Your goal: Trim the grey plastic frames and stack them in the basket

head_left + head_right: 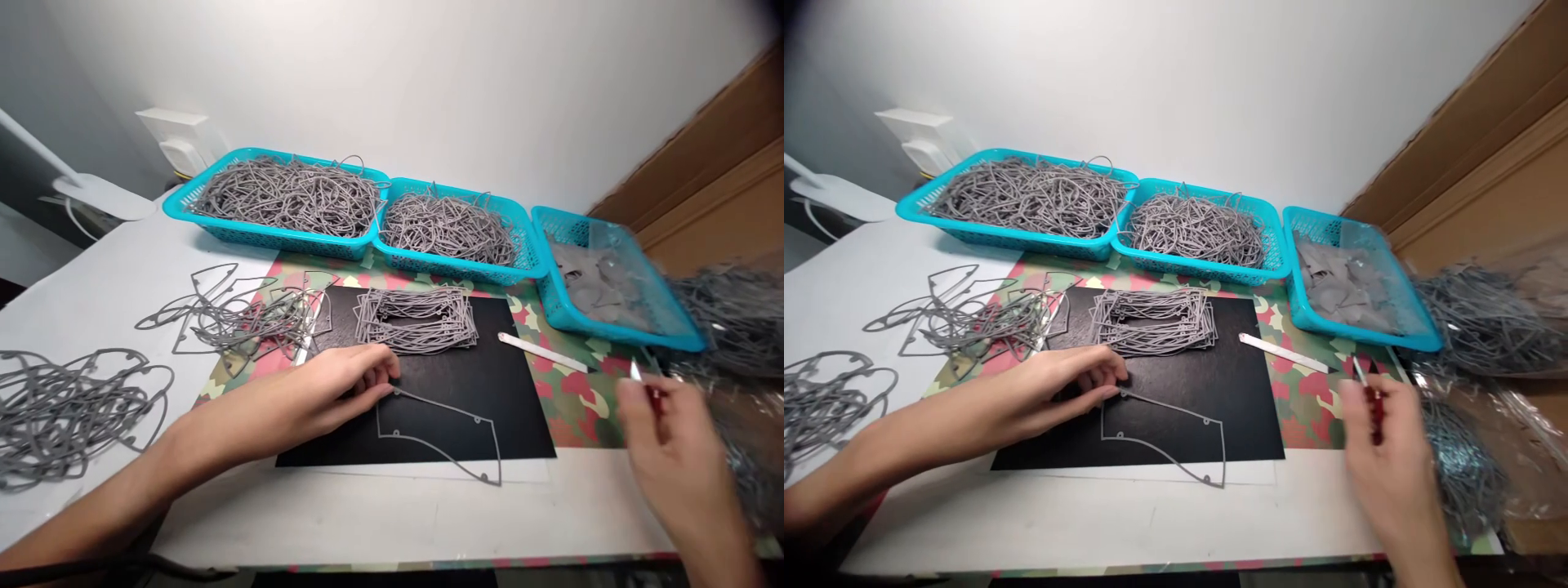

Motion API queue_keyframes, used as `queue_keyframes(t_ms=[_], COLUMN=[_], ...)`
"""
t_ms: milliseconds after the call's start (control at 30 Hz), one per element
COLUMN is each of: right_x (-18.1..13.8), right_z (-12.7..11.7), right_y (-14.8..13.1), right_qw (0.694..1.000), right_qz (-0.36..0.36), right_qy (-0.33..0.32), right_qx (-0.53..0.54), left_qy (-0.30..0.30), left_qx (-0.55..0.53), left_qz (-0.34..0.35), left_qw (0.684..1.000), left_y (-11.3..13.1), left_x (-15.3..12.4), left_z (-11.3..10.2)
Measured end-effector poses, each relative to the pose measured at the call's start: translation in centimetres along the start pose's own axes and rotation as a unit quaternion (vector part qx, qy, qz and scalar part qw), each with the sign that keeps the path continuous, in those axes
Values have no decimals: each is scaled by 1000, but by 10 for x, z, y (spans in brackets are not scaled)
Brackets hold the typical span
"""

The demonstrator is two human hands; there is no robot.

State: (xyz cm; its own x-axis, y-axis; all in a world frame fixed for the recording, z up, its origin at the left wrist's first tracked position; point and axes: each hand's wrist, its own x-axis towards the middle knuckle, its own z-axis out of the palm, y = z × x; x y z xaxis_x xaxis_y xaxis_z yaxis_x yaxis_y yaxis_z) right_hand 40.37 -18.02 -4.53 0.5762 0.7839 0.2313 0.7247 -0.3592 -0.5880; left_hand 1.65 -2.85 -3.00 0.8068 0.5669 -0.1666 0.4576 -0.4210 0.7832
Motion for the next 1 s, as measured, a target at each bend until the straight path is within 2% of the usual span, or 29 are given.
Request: queue_keyframes(t_ms=[33,67,133,167,300,500,733,900,1000], right_x=[-7,-14,-25,-28,-28,-21,-16,0,5], right_z=[7,15,30,36,45,42,37,48,58], right_y=[-6,-12,-24,-30,-41,-55,-66,-72,-72], right_qw=[998,993,971,962,945,908,907,922,933], right_qz=[-44,-67,-92,-98,-107,-151,-157,-181,-185], right_qy=[-29,-93,-213,-248,-300,-385,-388,-337,-301], right_qx=[25,41,57,61,75,59,53,60,72], left_qy=[-6,-12,-20,-24,-33,-35,-27,-10,1], left_qx=[11,21,35,37,34,32,31,46,55], left_qz=[1,2,1,0,-8,-22,-11,-20,4], left_qw=[1000,1000,999,999,999,999,999,999,998], left_y=[2,3,4,4,2,2,0,3,7], left_x=[-1,-3,-5,-5,-6,-6,-5,-8,-8], left_z=[-3,-5,-9,-11,-14,-15,-12,-8,-5])
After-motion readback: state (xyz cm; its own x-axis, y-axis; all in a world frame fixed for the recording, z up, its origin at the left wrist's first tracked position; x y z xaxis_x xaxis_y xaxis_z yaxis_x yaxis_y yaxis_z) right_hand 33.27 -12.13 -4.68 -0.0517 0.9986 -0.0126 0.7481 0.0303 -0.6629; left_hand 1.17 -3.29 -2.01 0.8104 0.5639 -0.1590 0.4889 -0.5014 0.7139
